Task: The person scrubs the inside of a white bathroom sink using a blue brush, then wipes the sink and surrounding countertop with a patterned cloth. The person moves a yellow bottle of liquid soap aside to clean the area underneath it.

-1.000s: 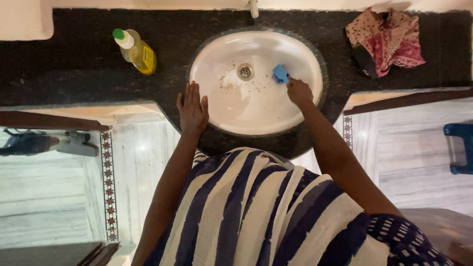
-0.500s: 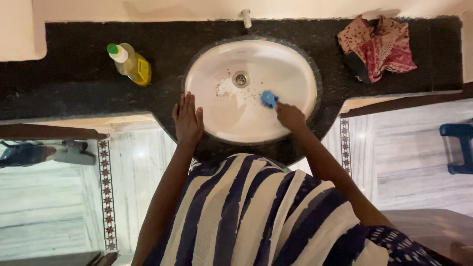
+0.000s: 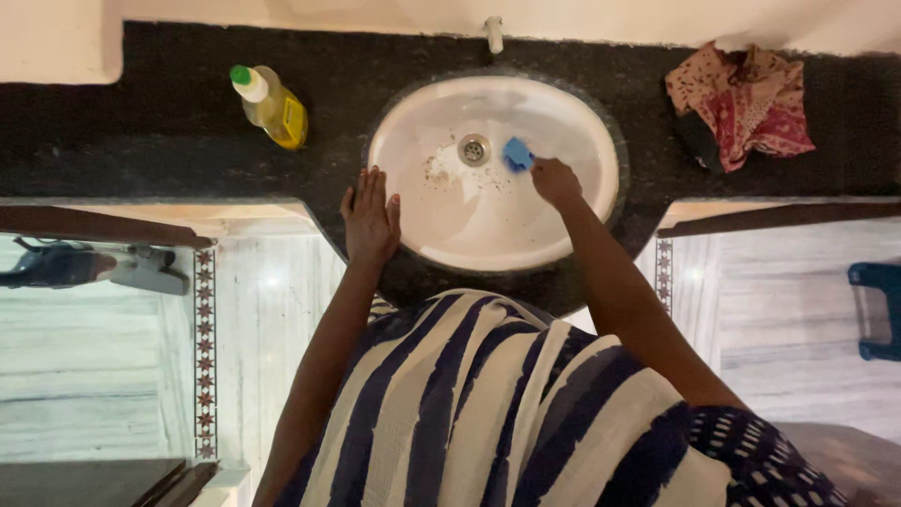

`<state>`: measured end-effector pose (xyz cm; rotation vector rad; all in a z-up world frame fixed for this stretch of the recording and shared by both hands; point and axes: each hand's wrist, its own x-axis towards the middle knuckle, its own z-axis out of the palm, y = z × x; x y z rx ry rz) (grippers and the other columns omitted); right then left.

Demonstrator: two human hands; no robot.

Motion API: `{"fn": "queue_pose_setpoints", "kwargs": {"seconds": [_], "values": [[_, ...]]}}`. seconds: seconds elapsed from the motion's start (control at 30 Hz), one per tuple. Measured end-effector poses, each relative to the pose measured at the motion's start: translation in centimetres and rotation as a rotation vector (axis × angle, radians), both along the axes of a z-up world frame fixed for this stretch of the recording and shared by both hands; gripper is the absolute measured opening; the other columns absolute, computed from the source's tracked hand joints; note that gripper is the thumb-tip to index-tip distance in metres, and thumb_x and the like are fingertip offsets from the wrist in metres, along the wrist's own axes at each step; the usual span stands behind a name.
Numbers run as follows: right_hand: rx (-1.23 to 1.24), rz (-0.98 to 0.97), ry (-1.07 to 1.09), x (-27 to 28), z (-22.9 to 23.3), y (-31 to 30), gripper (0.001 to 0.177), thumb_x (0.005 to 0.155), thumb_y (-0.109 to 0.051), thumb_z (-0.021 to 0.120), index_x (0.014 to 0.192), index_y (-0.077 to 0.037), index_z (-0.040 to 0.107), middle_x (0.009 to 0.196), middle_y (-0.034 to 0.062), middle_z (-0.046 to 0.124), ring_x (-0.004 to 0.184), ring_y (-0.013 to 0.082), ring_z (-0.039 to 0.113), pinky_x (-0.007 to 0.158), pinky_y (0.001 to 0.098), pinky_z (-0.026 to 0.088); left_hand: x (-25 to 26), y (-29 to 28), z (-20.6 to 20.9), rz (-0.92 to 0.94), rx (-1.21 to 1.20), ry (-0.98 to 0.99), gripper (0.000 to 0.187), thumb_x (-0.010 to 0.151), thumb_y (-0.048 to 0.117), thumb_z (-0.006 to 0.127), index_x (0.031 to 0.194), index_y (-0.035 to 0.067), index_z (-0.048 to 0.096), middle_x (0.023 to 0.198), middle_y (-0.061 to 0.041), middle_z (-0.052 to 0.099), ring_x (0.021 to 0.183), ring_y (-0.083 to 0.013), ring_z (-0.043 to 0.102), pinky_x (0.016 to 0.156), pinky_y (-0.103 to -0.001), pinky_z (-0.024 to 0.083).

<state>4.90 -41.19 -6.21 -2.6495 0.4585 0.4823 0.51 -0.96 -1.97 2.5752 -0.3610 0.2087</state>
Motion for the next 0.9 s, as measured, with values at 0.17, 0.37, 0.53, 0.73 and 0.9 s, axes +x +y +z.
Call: {"fn": "queue_pose_setpoints", "kwargs": {"seconds": [0.17,0.37,0.53,0.73,0.9], "values": [[-0.026,0.134,0.127,-9.7,3.2,1.0,0.048,0.107,-0.038,0.043,0.15,-0.022,0.054,0.113,0.0215,0.073,0.102,0.0448,0.069,0.093,0.0552,0.053,0.0,0.4,-0.5,-0.01,-0.098,0.018,0.059,0.114,0.039,0.03,0.156,0.0,0.044,0.165,-0.018,0.04,0.157,-0.0322,0.029,0.126,-0.052,0.018],[-0.021,0.141,0.053,-14.0,5.9,2.0,0.047,0.102,-0.039,0.047,0.144,-0.022,0.058,0.117,0.0185,0.071,0.102,0.0444,0.068,0.087,0.0575,0.053,0.1,-0.2,0.9,-0.036,0.035,0.076,0.06,0.113,0.042,0.03,0.154,0.0,0.045,0.163,-0.017,0.041,0.156,-0.0337,0.028,0.124,-0.056,0.016],[-0.096,0.145,0.039,-7.4,0.3,-0.6,0.043,0.107,-0.037,0.046,0.144,-0.022,0.061,0.119,0.0204,0.071,0.104,0.045,0.069,0.094,0.0569,0.053,0.1,-0.6,1.1,-0.025,0.091,0.042,0.06,0.113,0.043,0.032,0.152,0.001,0.048,0.162,-0.017,0.044,0.155,-0.0333,0.031,0.123,-0.056,0.017],[-0.14,-0.002,-0.064,-0.7,-0.5,-2.0,0.038,0.103,-0.035,0.05,0.137,-0.028,0.066,0.123,0.0141,0.071,0.111,0.0407,0.067,0.093,0.0569,0.053,0.0,-0.9,1.0,0.009,0.079,-0.016,0.056,0.113,0.04,0.037,0.15,0.001,0.052,0.159,-0.017,0.049,0.153,-0.0315,0.035,0.122,-0.056,0.021],[-0.102,-0.025,-0.036,-0.2,0.5,-0.1,0.042,0.101,-0.036,0.049,0.141,-0.031,0.06,0.124,0.0138,0.068,0.111,0.0411,0.065,0.093,0.0558,0.052,0.0,-1.0,1.0,0.02,0.087,-0.044,0.052,0.112,0.038,0.041,0.146,0.001,0.056,0.157,-0.018,0.051,0.152,-0.0309,0.038,0.12,-0.056,0.023]]}}
